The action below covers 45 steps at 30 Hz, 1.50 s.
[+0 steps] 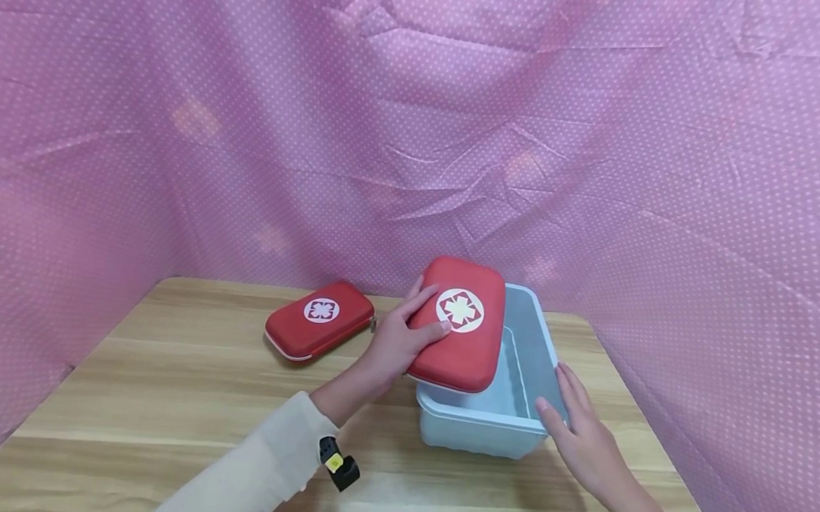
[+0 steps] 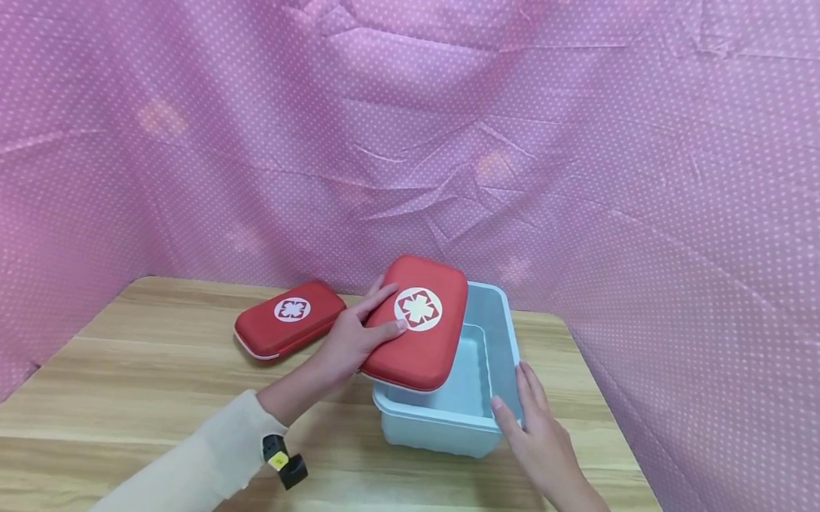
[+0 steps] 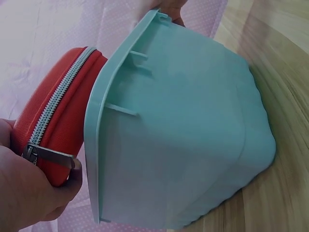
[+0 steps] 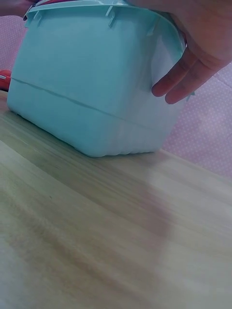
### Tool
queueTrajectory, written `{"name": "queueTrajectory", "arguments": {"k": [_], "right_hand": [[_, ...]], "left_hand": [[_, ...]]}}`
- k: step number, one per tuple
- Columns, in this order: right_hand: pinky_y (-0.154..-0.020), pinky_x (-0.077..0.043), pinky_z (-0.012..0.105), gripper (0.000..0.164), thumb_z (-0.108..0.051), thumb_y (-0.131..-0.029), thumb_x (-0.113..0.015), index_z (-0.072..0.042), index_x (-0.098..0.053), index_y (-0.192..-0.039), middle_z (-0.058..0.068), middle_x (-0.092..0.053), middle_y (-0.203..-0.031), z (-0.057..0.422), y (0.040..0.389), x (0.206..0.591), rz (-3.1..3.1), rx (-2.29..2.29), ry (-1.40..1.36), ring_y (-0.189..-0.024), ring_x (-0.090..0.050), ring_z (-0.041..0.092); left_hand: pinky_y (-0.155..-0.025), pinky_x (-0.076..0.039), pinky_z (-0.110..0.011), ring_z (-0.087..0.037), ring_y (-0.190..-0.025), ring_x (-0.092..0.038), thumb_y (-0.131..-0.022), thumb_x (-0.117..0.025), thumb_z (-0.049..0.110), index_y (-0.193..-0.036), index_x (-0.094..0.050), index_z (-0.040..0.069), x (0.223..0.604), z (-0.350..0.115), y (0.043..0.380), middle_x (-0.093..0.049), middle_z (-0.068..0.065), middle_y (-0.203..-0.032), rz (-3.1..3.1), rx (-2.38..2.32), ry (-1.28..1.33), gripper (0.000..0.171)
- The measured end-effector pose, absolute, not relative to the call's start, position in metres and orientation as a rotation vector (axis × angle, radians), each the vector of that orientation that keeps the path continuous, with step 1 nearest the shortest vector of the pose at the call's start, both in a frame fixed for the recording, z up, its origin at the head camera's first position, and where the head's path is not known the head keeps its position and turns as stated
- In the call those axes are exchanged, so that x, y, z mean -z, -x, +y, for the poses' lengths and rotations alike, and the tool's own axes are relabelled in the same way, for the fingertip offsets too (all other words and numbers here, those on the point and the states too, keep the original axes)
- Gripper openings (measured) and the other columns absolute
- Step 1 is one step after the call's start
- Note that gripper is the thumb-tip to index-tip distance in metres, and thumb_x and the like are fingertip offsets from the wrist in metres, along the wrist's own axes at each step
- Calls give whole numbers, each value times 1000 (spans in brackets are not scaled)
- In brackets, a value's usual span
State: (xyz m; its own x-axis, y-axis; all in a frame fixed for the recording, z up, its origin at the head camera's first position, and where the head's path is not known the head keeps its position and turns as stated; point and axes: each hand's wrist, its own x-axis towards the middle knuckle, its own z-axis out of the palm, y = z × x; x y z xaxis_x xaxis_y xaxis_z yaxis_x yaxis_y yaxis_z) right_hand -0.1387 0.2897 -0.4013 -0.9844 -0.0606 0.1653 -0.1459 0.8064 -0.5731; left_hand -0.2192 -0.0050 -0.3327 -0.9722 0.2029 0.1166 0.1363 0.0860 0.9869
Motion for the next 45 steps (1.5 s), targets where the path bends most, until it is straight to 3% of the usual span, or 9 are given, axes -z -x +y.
{"name": "queueTrajectory", "arguments": {"k": [4,8,17,28,40,45], "right_hand": [[-94,-27,74,71,-52,-99,-36,-19,-8,-155,2,-5,-161,288,139,402,-2846,-899,-155,-137,-25,47],[-94,-30,72,71,-52,-99,-37,-17,-10,-155,2,-8,-161,284,140,403,-2831,-879,-158,-136,-29,46],[-94,-33,71,73,-54,-98,-37,-17,-12,-155,1,-11,-160,278,140,403,-2828,-866,-131,-134,-34,43],[-94,-32,72,78,-60,-96,-35,-16,-10,-155,4,-9,-161,276,140,399,-2869,-866,-77,-136,-32,43],[-92,-34,71,76,-60,-96,-37,-19,-10,-155,0,-10,-160,279,137,401,-2854,-892,-89,-133,-36,42],[-91,-35,71,77,-61,-95,-37,-19,-11,-155,0,-11,-160,281,138,401,-2853,-893,-88,-133,-37,41]], "left_hand": [[-95,-48,-36,-13,-142,-21,-82,-73,36,-139,-43,46,347,6,236,-18,30,-152,2243,-2090,-349,65],[-98,-46,-37,-15,-143,-20,-83,-73,32,-140,-43,44,345,19,237,-18,25,-154,2207,-2121,-332,65],[-83,-54,-33,-18,-138,-30,-84,-72,31,-141,-42,45,349,46,239,-19,23,-155,2208,-2088,-242,65],[-84,-54,-32,-22,-134,-34,-86,-70,29,-144,-41,36,355,60,246,-17,15,-158,2212,-2060,-147,66],[-76,-56,-31,-21,-116,-50,-86,-70,25,-148,-37,28,357,74,261,-17,7,-158,2206,-2010,-140,70],[-76,-55,-30,-24,-119,-48,-86,-70,21,-148,-38,23,360,78,265,-20,2,-158,2259,-1961,-155,70]]}}
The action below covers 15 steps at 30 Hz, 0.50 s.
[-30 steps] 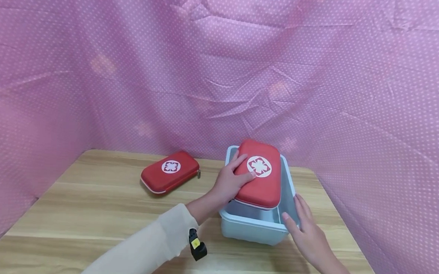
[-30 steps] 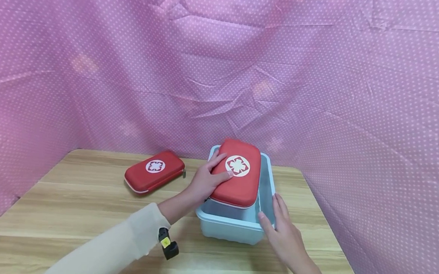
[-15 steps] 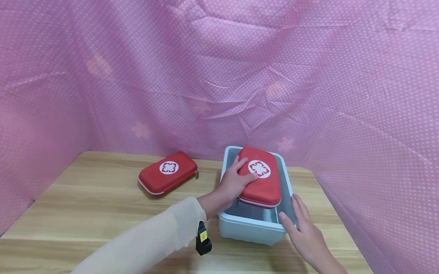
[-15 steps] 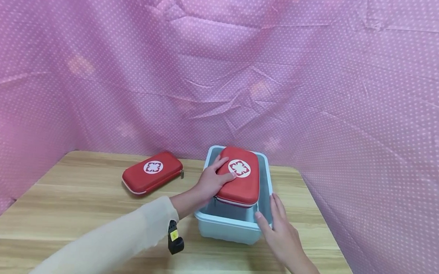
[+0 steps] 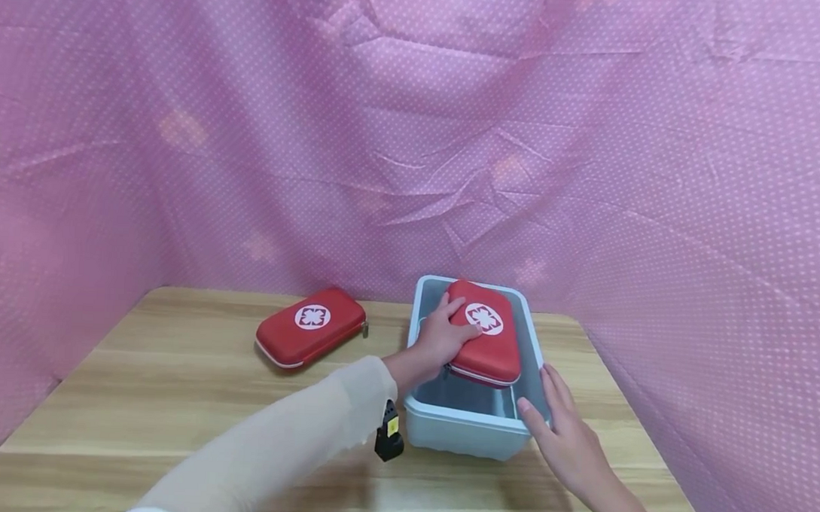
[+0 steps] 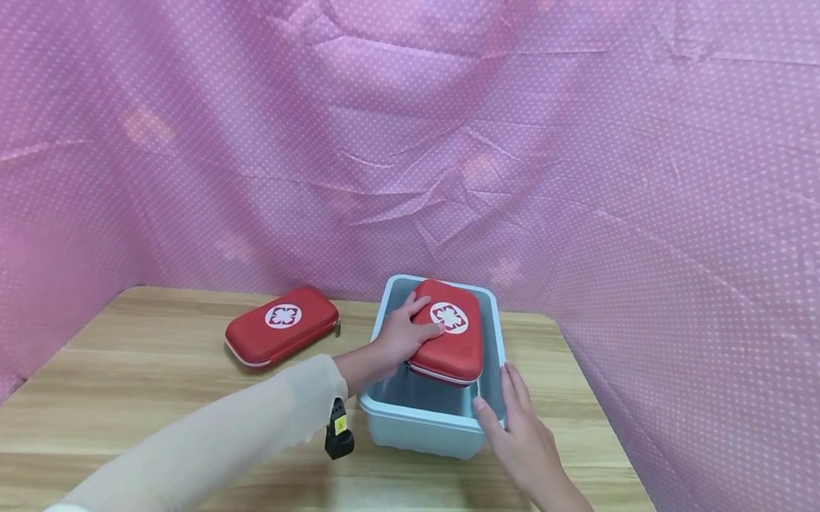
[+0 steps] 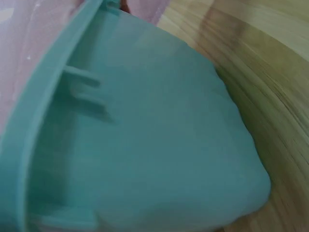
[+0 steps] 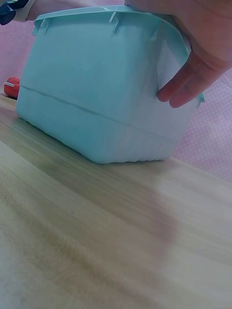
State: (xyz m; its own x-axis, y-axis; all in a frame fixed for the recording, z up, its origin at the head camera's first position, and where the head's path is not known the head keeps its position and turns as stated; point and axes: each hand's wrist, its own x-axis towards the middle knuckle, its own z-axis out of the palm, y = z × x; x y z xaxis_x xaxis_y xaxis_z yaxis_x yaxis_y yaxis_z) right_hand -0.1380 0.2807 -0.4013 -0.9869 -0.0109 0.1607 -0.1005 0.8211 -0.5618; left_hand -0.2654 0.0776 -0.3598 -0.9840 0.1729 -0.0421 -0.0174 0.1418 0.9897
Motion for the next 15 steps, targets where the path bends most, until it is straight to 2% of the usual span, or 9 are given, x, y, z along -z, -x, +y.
{"name": "queueTrajectory", "arguments": {"k": [3,7,15], "right_hand": [[-92,-36,69,78,-62,-95,-37,-21,-10,-155,-1,-9,-160,282,138,401,-2860,-919,-85,-133,-36,39],[-94,-37,67,77,-61,-95,-38,-21,-10,-155,-2,-7,-160,282,137,400,-2865,-947,-92,-134,-34,37],[-92,-37,69,78,-63,-94,-38,-21,-13,-155,-1,-11,-160,281,135,397,-2877,-919,-62,-133,-37,40]], "left_hand": [[-77,-55,-30,-26,-122,-46,-86,-70,19,-147,-39,20,363,81,268,-21,1,-158,2294,-1903,-169,68],[-76,-56,-32,-27,-118,-50,-87,-69,17,-147,-39,17,365,85,270,-22,-1,-158,2325,-1832,-196,67],[-77,-56,-35,-29,-119,-51,-87,-68,14,-149,-35,15,369,93,272,-28,-6,-154,2353,-1719,-234,70]]}}
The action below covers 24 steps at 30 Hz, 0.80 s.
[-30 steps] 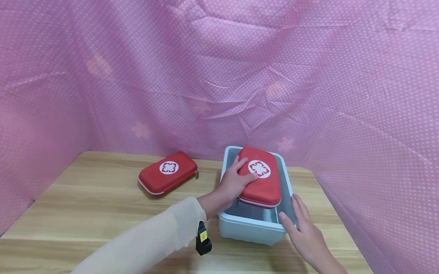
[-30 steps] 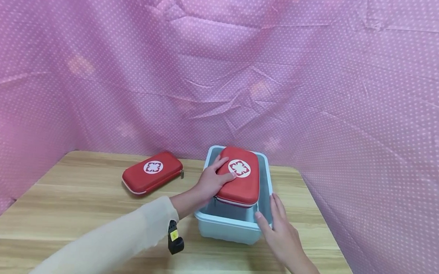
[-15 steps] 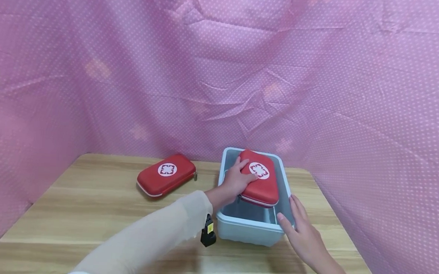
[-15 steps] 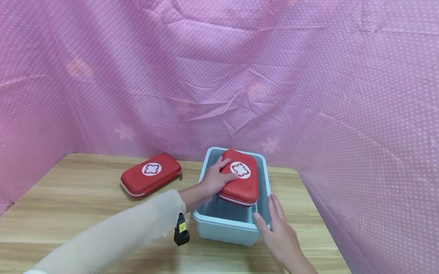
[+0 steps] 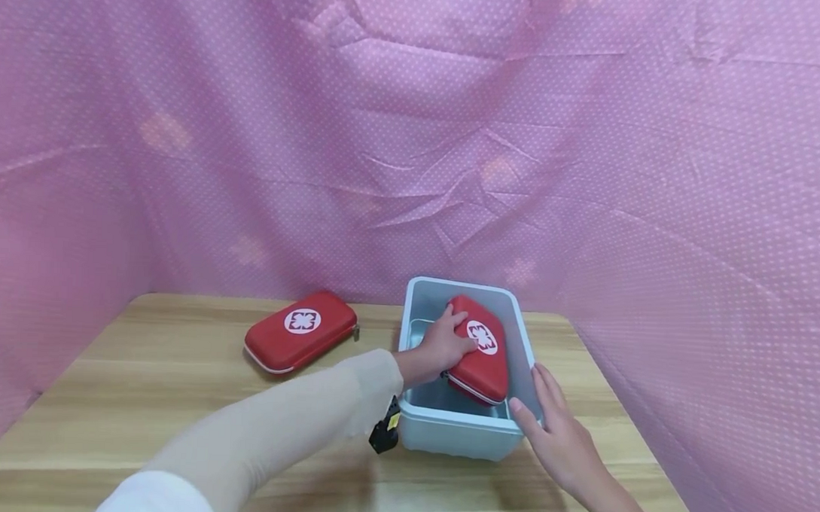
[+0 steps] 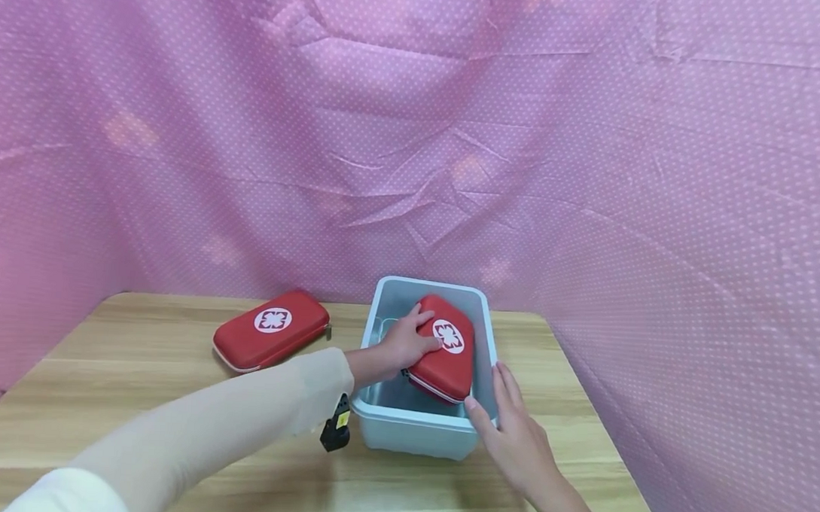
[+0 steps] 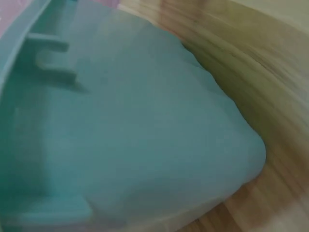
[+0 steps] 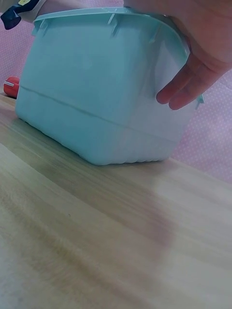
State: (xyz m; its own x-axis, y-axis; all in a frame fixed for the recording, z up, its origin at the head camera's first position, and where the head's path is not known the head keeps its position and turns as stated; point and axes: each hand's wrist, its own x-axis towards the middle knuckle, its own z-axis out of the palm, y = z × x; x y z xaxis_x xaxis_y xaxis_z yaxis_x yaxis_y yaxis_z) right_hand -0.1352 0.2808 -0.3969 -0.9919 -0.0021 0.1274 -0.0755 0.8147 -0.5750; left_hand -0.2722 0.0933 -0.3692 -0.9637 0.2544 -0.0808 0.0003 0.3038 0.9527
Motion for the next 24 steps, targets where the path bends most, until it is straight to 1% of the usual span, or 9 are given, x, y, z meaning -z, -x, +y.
{"name": "queueTrajectory", "arguments": {"k": [3,9,11,13,18,21,24], "right_hand": [[-91,-36,70,81,-66,-93,-36,-20,-12,-155,1,-11,-160,279,136,396,-2895,-914,-47,-133,-38,42],[-91,-36,70,83,-67,-92,-35,-18,-11,-155,3,-12,-160,279,136,395,-2908,-886,-30,-131,-40,42],[-91,-36,71,83,-67,-92,-35,-18,-11,-155,3,-12,-160,279,136,395,-2904,-880,-33,-131,-40,41],[-91,-36,70,82,-66,-93,-35,-18,-12,-155,2,-12,-160,279,136,396,-2896,-882,-38,-131,-41,41],[-91,-37,70,81,-66,-93,-35,-18,-12,-155,1,-12,-160,279,135,398,-2888,-885,-42,-130,-42,40],[-91,-36,71,81,-66,-93,-35,-18,-11,-155,1,-12,-160,279,134,398,-2889,-880,-37,-131,-41,40],[-92,-35,70,81,-65,-94,-34,-18,-11,-155,1,-11,-160,279,134,397,-2884,-870,-45,-131,-41,41]], "left_hand": [[-80,-56,-37,-29,-120,-51,-87,-68,13,-150,-33,15,373,96,273,-29,-6,-154,2397,-1674,-259,72],[-87,-53,-38,-29,-122,-50,-88,-69,13,-151,-30,17,376,99,270,-29,-4,-153,2448,-1582,-282,74],[-89,-52,-38,-29,-125,-48,-88,-68,14,-151,-30,18,377,99,269,-26,-3,-155,2459,-1560,-286,74],[-90,-52,-38,-29,-125,-48,-89,-68,14,-151,-29,17,378,99,269,-29,-4,-153,2472,-1545,-295,74],[-89,-53,-38,-29,-124,-48,-88,-69,16,-152,-25,18,380,99,266,-38,-7,-145,2503,-1504,-299,78],[-87,-53,-37,-29,-123,-48,-87,-70,17,-152,-25,18,380,99,265,-36,-7,-146,2520,-1481,-298,79],[-88,-53,-38,-29,-121,-50,-89,-68,15,-152,-27,17,379,99,264,-35,-9,-146,2515,-1451,-311,75]]}}
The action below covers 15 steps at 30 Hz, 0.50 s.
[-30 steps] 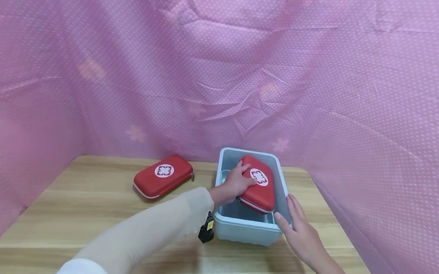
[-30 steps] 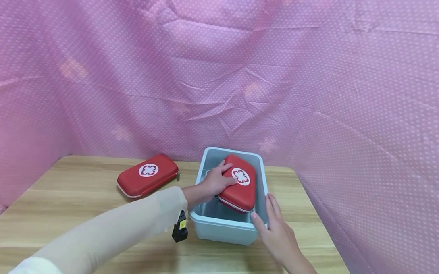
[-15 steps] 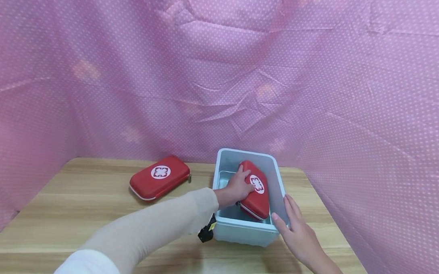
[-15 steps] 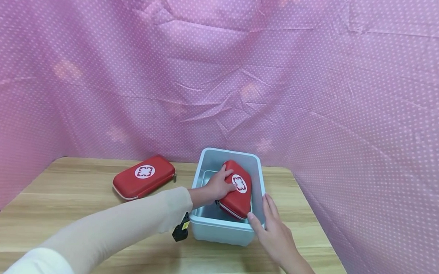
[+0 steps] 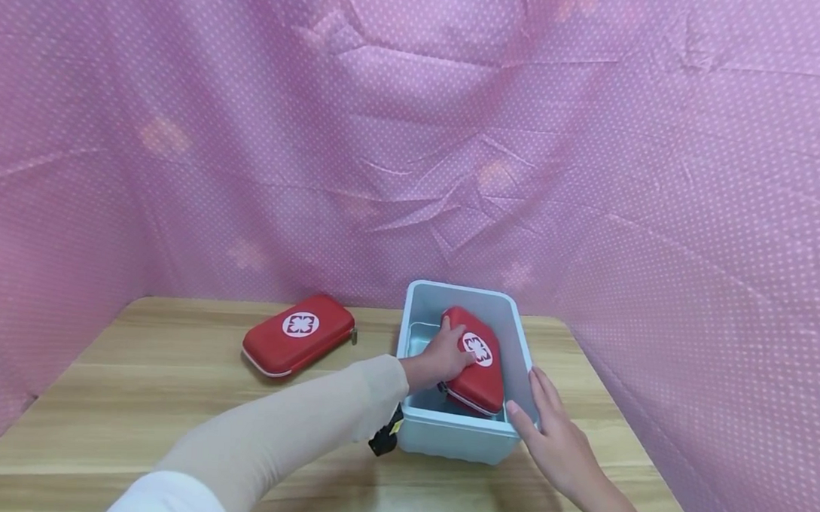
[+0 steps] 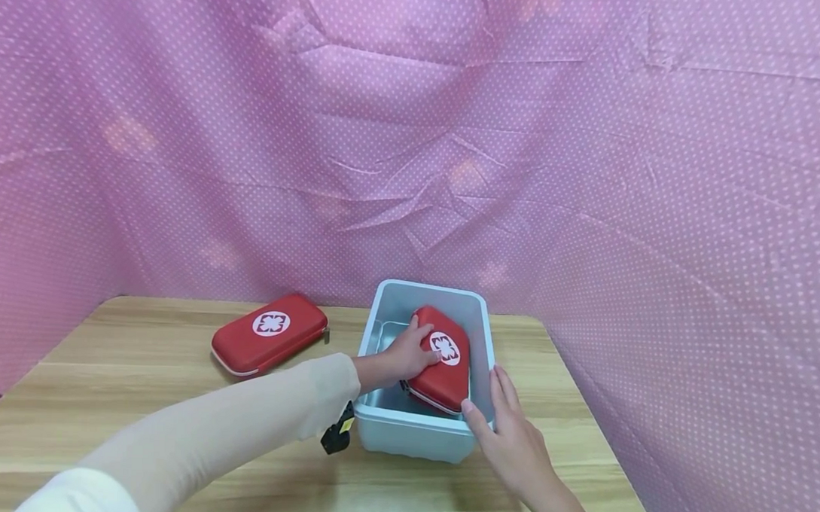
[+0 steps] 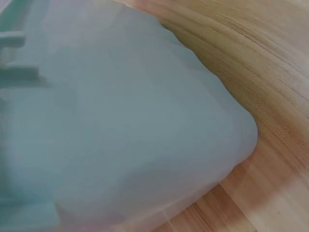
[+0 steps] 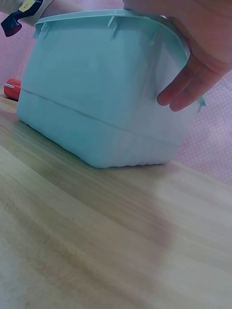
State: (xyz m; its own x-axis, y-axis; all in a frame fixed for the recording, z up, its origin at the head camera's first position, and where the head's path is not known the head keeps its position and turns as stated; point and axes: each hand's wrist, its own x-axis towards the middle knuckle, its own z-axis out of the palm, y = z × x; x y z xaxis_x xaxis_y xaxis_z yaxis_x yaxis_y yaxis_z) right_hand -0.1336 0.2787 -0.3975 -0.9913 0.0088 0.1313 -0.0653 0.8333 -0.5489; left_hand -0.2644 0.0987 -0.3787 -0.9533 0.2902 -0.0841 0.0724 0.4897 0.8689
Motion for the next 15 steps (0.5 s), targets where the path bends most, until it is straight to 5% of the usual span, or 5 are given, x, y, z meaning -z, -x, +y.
{"name": "queueTrajectory", "arguments": {"k": [15], "right_hand": [[-91,-38,68,79,-64,-95,-33,-17,-12,-155,1,-11,-160,283,132,397,-2875,-869,-72,-129,-43,42]], "left_hand": [[-92,-50,-42,-32,-122,-50,-88,-67,12,-152,-21,10,381,102,259,-37,-14,-142,2538,-1321,-269,79]]}}
